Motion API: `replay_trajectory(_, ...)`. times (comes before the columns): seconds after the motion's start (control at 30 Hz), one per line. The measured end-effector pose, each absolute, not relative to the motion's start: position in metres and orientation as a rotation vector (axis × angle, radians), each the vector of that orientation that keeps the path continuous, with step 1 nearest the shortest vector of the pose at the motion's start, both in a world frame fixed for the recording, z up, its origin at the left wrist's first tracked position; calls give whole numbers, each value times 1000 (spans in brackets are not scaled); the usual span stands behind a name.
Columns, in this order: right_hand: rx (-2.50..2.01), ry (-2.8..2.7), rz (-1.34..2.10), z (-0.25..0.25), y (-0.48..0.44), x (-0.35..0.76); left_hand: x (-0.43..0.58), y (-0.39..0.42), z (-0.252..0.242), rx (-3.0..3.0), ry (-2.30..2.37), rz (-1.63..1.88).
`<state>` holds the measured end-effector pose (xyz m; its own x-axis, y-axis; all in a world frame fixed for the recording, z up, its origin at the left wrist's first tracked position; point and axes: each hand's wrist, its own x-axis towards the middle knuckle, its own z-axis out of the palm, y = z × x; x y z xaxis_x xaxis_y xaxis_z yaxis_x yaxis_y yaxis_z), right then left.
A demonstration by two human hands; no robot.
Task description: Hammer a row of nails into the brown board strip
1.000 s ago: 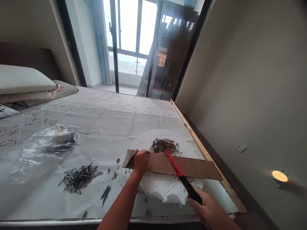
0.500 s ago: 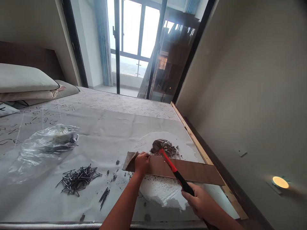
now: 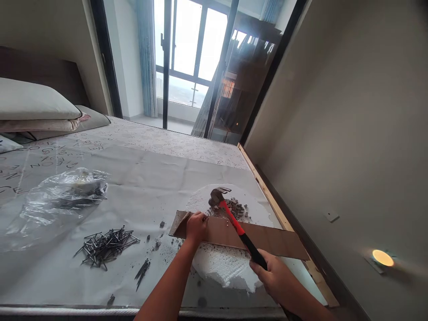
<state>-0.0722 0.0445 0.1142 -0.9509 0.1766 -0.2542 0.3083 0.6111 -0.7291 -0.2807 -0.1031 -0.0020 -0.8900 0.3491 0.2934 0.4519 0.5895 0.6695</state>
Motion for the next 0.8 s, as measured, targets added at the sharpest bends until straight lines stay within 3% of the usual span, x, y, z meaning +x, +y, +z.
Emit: replay_trajectory(0.8, 409, 2725, -1203, 101, 40, -70, -279, -104, 0, -713, -2758, -1070)
